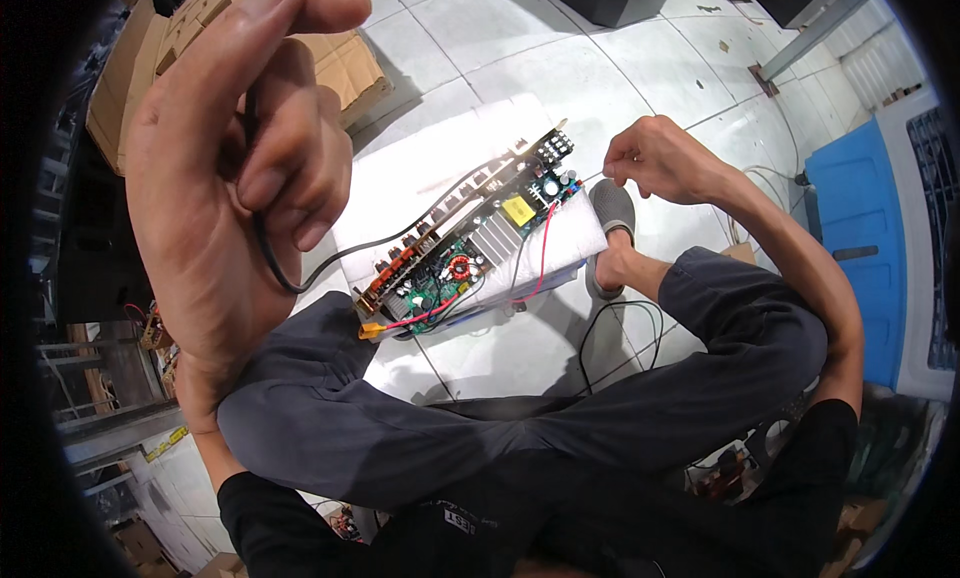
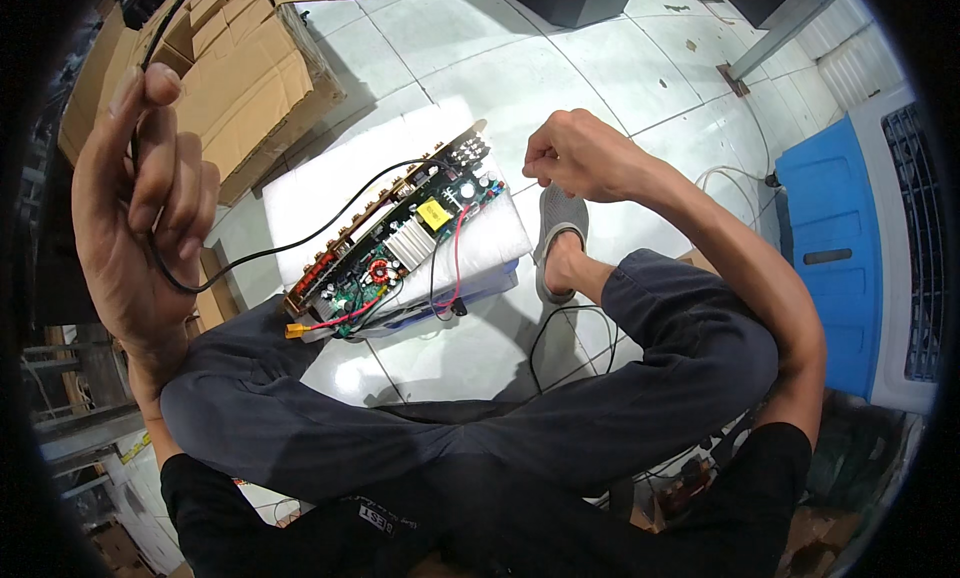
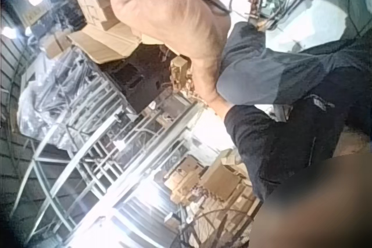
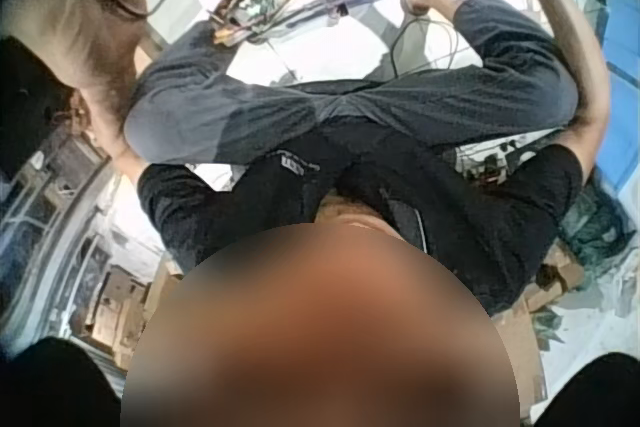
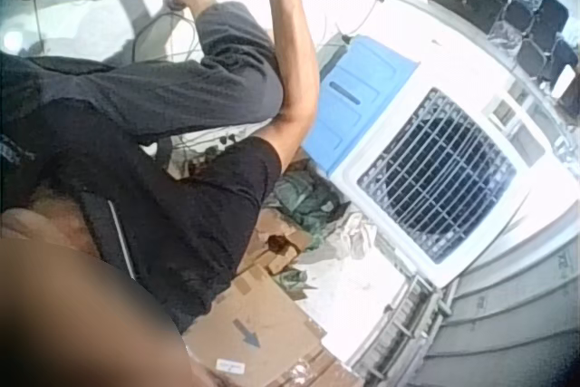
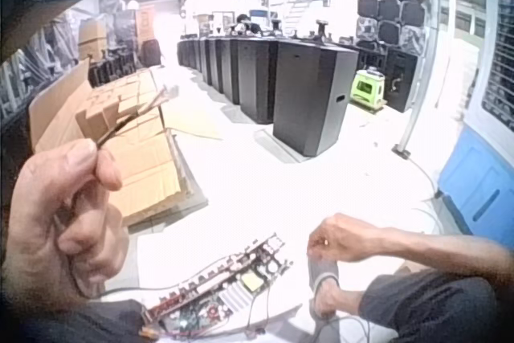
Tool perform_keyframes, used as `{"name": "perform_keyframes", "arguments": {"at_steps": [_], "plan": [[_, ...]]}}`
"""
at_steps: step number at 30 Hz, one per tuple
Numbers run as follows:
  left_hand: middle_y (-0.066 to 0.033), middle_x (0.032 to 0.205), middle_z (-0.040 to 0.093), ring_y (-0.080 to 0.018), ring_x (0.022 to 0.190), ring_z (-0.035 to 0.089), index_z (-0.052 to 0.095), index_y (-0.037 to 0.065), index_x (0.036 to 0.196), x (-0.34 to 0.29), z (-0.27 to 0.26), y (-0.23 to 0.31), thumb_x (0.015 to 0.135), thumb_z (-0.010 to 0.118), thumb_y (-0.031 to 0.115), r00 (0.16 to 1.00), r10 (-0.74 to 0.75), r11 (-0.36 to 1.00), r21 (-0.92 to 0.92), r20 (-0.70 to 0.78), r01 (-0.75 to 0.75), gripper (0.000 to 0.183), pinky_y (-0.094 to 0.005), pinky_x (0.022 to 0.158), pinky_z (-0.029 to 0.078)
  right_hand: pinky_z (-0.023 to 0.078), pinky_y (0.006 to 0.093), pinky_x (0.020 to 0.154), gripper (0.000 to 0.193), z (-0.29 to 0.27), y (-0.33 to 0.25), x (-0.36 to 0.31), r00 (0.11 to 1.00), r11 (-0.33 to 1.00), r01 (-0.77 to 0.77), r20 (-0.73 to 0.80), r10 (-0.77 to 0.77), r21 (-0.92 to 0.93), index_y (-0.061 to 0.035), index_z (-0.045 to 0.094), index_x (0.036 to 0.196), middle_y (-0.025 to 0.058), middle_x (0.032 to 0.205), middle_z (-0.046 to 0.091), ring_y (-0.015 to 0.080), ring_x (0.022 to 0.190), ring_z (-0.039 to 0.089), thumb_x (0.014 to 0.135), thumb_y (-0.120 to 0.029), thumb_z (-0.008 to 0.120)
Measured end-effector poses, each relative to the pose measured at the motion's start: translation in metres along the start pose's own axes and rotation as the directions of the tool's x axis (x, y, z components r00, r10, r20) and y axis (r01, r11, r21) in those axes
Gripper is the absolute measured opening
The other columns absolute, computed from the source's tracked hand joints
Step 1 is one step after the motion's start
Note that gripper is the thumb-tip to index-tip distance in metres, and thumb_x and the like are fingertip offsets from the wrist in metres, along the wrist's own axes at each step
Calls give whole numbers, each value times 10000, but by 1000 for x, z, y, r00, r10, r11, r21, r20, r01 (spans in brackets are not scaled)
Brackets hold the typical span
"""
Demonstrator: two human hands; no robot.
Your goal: The person sits on the floor and uses a hot glue gun to apply glue to wires and components on a circuit board. They handle the board and wires, applying glue to multiple points and adjusting connections.
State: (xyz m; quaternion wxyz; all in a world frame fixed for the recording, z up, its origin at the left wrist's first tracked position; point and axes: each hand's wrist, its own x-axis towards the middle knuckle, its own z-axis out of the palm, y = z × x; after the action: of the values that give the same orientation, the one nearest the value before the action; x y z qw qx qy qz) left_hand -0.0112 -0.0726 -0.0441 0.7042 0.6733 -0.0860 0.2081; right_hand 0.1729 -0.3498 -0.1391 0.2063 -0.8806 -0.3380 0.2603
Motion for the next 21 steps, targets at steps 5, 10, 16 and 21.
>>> {"name": "perform_keyframes", "arguments": {"at_steps": [5, 10, 16, 21], "plan": [[82, 550, 291, 7, 399, 294, 517, -52, 1195, 4, 1, -2, 1070, 349, 321, 998, 10, 1000, -3, -54, -10, 427, -128, 339, 317, 486, 373, 542, 312, -4, -3, 4, 999, 999, -40, -35, 38, -37, 88, 691, 802, 136, 602, 633, 224, 508, 589, 906, -176, 564], [82, 549, 295, 9, 401, 306, 514, -50, 1191, 5, -3, -7, 1070, 348, 321, 1000, 11, 1000, -3, -14, -11, 424, -127, 336, 323, 476, 390, 556, 360, -8, -1, 7, 998, 974, -14, -61, 1, -227, 75, 698, 764, 157, 570, 606, 229, 512, 565, 915, -213, 547], [82, 550, 297, 7, 402, 307, 500, -47, 1188, 3, -6, 4, 1070, 350, 320, 1000, 20, 1000, -12, -10, -20, 414, -131, 334, 322, 492, 375, 598, 280, -8, -6, 6, 995, 995, 39, -83, -46, -89, 48, 734, 842, 163, 655, 662, 245, 570, 603, 901, -189, 599], [81, 549, 295, 7, 401, 301, 500, -46, 1179, 9, 11, 2, 1067, 363, 316, 1000, -21, 998, 61, -10, 21, 403, -137, 330, 312, 534, 367, 669, 250, 2, 9, 7, 995, 995, -65, -80, 59, -77, 47, 738, 862, 170, 728, 696, 253, 669, 680, 890, -157, 595]]}}
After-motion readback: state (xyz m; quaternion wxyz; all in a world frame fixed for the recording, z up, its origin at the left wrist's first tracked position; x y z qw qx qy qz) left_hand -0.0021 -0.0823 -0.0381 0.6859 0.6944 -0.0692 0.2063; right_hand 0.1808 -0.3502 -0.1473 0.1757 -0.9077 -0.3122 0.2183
